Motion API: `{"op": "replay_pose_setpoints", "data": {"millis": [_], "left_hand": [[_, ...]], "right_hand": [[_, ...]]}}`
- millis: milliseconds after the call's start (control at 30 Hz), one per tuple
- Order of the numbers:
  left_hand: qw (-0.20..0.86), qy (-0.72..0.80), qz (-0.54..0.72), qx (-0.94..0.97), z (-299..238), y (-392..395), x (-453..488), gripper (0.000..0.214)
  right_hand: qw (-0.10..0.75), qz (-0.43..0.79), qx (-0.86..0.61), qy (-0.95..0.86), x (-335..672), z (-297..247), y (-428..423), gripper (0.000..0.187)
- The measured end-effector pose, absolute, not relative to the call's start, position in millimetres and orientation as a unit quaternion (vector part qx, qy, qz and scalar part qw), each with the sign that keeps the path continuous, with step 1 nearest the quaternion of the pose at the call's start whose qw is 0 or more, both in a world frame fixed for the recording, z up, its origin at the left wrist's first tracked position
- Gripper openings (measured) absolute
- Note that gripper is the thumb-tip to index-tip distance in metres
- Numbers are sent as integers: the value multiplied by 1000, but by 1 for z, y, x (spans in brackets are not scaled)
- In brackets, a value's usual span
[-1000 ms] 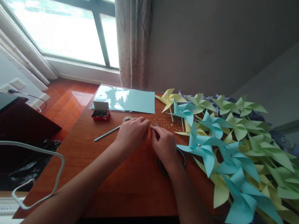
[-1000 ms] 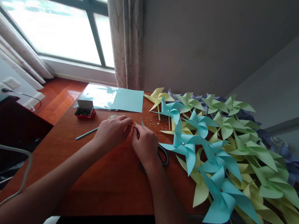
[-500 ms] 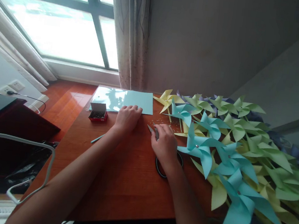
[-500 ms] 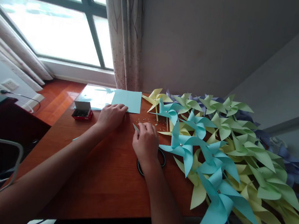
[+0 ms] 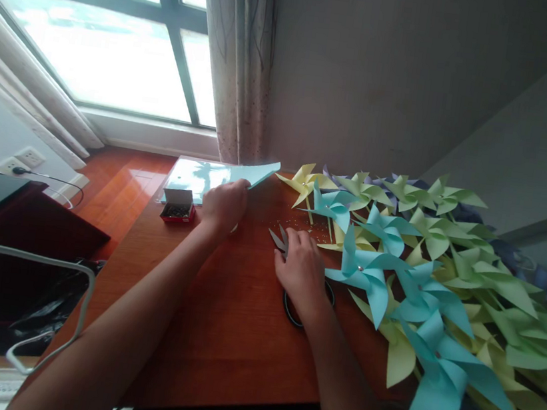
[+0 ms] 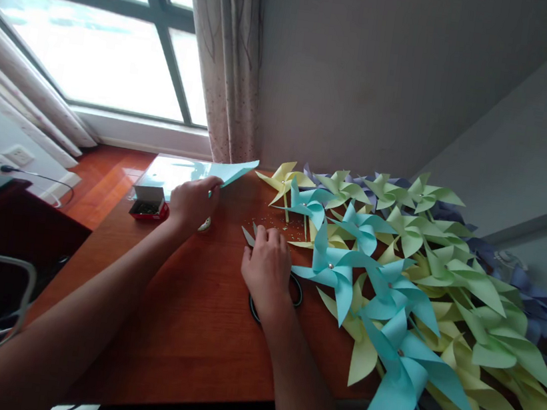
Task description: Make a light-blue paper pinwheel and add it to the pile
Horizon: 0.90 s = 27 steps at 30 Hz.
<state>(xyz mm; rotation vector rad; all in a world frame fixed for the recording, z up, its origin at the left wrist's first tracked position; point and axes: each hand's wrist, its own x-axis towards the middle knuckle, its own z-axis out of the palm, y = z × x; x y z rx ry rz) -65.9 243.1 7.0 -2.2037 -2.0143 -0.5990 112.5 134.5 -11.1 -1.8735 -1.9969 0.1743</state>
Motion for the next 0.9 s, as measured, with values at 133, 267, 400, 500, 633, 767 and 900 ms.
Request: {"op": "replay_pose_setpoints", "data": {"millis": [133,267,400,500,633,767,900], "left_hand": [[51,-666,-276,-691,14,244,-67,29],[44,-640,-350,-682,24,238,-67,27],[26,-578,-462,-672,34,225,-67,22],[31,-565,-486,-666,40,210,-66,19],[54,-567,-471,-674,45,180,-67,18],[67,-505,-465,-724,38,144,-74,12],[63,-441,-444,-777,22,103,-89,21]], "right_hand": [[185,66,-668,-718,112,-10,134,38],[180,67,-666,-721,112,-10,135,35],[180,67,-666,-721,112,-12,136,35],[182,67,-666,-720,113,-14,136,36],[186,70,-666,-719,113,-15,136,37],[193,78,-668,-715,113,-14,136,37],[201,95,-669,-710,114,-10,133,23]]}}
